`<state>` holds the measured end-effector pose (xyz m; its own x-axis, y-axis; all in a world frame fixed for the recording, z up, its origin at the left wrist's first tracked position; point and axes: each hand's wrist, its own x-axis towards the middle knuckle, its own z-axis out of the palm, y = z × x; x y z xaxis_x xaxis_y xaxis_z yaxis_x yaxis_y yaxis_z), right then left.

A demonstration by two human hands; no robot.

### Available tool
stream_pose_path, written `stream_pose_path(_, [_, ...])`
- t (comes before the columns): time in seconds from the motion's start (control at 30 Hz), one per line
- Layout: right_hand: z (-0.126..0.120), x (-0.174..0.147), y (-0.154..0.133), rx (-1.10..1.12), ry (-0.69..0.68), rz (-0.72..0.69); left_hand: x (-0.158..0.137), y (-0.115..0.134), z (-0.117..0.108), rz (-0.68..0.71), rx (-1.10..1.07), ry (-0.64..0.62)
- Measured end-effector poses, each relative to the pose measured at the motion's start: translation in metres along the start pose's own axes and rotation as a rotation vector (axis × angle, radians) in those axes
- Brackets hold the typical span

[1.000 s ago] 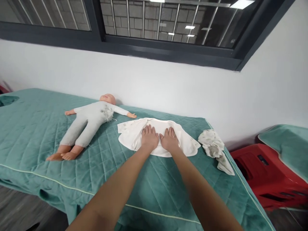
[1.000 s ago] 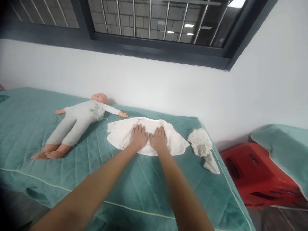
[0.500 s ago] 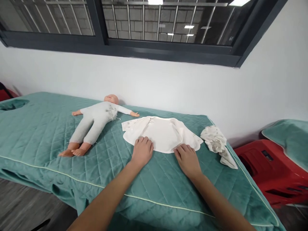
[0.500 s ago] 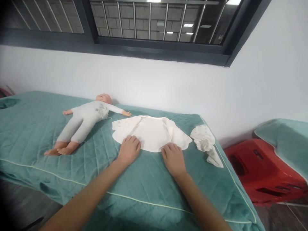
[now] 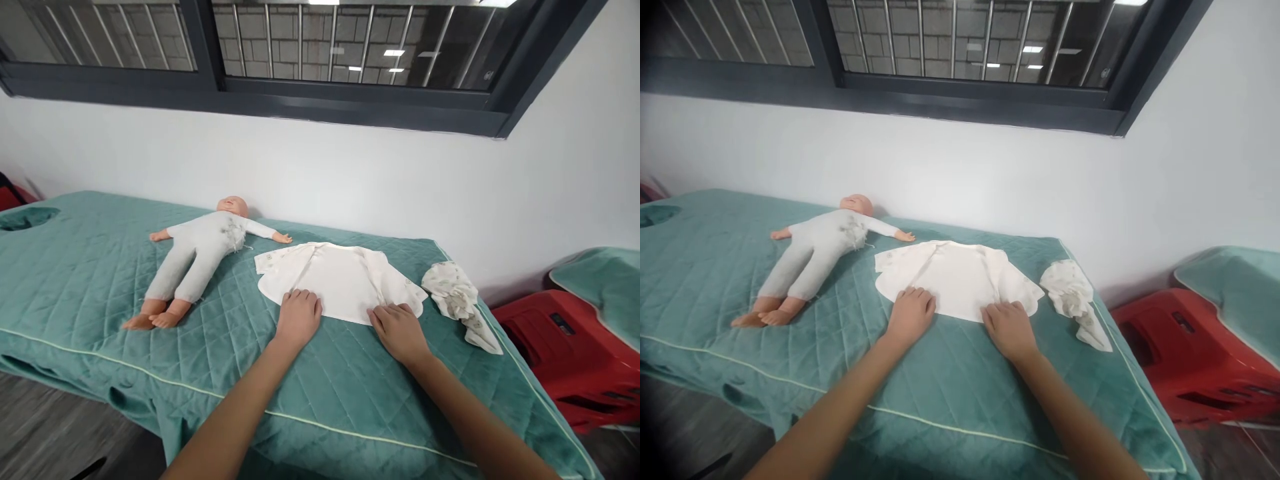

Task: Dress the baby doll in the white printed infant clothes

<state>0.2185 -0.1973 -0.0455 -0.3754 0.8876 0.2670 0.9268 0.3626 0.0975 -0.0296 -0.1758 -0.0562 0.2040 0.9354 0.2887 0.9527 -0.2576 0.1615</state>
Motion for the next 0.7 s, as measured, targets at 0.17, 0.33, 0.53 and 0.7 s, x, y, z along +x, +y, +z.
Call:
stream_pose_path(0.17, [-0.004, 0.004, -0.004, -0.062, -0.020, 0.034, 0.000, -0.005, 0.001, -0.017, -0.113, 0.032])
stream_pose_path(0.33, [-0.010, 0.041, -0.025, 0.055, -0.020, 0.032, 0.018, -0.051, 0.001, -0.277, -0.233, 0.217])
stream_pose_path(0.53, [0.018, 0.139, -0.062, 0.252, -0.125, 0.101, 0.048, -0.119, 0.007, -0.719, -0.233, 0.348])
stream_pose_path(0.7, [0.054, 0.189, -0.082, 0.245, -0.134, 0.125, 0.070, -0.144, 0.018, -0.600, -0.332, 0.294])
